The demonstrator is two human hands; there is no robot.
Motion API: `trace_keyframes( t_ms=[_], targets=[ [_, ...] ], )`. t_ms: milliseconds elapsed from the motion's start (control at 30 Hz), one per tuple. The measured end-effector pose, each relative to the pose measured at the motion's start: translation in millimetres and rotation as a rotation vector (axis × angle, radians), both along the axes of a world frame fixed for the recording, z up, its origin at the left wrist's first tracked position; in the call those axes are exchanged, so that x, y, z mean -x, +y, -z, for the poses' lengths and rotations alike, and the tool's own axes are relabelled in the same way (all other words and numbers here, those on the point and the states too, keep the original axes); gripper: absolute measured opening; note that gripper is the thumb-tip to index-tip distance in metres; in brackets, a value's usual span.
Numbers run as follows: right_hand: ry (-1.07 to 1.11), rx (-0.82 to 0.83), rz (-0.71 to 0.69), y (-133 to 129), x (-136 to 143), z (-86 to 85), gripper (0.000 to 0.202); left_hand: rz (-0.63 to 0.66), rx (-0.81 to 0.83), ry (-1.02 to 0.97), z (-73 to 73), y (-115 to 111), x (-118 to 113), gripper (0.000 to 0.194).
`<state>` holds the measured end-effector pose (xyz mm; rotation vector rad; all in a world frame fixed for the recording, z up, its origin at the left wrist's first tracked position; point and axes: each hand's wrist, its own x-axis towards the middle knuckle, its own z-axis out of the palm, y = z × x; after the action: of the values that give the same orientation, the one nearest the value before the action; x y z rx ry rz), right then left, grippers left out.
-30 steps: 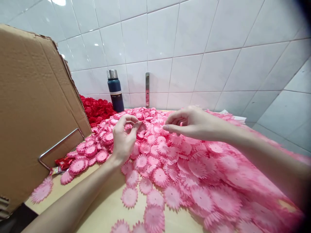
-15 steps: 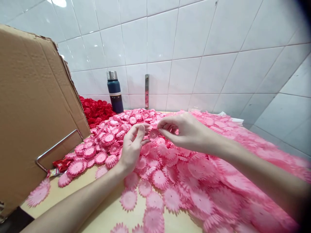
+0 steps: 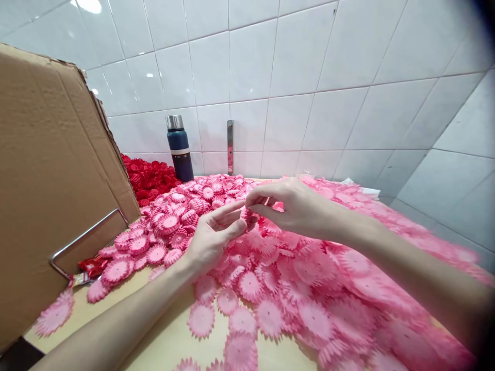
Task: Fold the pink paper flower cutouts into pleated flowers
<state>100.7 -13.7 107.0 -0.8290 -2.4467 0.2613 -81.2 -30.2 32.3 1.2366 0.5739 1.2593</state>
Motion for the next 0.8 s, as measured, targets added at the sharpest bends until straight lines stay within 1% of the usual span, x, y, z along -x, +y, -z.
trace_keyframes(
  t_ms=[133,267,433,600,733,800],
  targets=[
    [-0.042,0.009,0.033,0.5,-5.8,-5.1,0.011,-0.116,0.039,0.110,1.8,0.3,0.3,0.038],
    [-0.099,0.027,0.031,2.6,-12.4,-7.7,0.014,-0.190,0.092,0.113,3.3,0.7,-1.2,0.039],
    [-0.171,0.025,0.039,3.7,-12.7,-7.9,0.016,-0.212,0.052,0.087,5.3,-0.2,-2.6,0.032],
    [-0.195,0.042,0.042,3.0,-10.3,-7.9,0.018,-0.210,0.028,0.093,5.6,-1.4,-3.3,0.020],
    [-0.178,0.067,0.029,0.7,-10.3,-9.4,0.019,-0.217,0.014,0.096,5.7,-0.4,-3.0,0.018],
    [-0.164,0.092,0.019,-1.4,-10.3,-11.0,0.020,-0.233,0.021,0.091,6.4,0.6,-2.5,0.022]
  ],
)
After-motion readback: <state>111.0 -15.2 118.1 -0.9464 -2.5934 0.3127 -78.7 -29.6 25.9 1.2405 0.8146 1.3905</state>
